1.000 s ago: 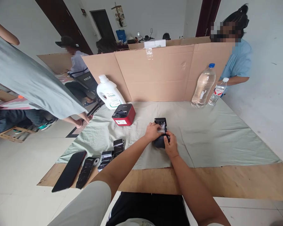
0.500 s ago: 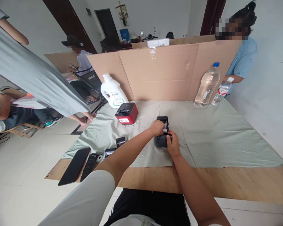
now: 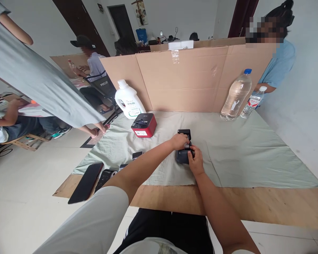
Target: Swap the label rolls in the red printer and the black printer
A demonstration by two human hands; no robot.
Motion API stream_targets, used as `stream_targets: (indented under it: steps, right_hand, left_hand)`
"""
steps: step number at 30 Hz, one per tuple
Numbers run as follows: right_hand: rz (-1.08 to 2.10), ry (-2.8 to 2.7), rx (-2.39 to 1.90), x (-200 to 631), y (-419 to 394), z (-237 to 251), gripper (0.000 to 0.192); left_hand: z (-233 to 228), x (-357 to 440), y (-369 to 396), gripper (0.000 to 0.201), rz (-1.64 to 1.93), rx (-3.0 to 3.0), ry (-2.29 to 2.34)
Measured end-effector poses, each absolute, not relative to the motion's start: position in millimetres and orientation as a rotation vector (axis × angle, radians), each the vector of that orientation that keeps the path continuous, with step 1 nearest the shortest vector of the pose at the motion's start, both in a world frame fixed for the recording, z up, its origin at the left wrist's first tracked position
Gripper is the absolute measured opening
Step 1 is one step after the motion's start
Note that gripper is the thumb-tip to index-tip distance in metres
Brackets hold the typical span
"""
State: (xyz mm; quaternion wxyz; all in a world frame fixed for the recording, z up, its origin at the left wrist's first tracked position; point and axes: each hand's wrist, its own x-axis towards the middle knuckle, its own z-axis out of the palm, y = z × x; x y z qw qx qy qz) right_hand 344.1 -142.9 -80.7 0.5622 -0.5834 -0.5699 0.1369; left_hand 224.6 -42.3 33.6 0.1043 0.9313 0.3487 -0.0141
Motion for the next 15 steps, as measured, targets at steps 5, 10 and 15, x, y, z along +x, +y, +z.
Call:
stream_targets:
  steps: [5,10,15]
  right_hand:
    - [0.324,-1.340,-1.384,343.8,-143.1,-80.3,0.031]
    - [0.334,-1.348,-1.383,344.7,-143.9,-80.3,0.033]
    - [0.304,-1.353,-1.393,344.7,-143.7,-80.6,0.033]
  left_hand:
    - [32.7,228.6,-45.4,0.016,-0.093,2.820,1.029]
    - [27.0,246.8,-48.8,0.011,-0.110,2.746,1.168]
    - [30.1,247.3,-45.6,0.024,-0.145,2.672,1.246]
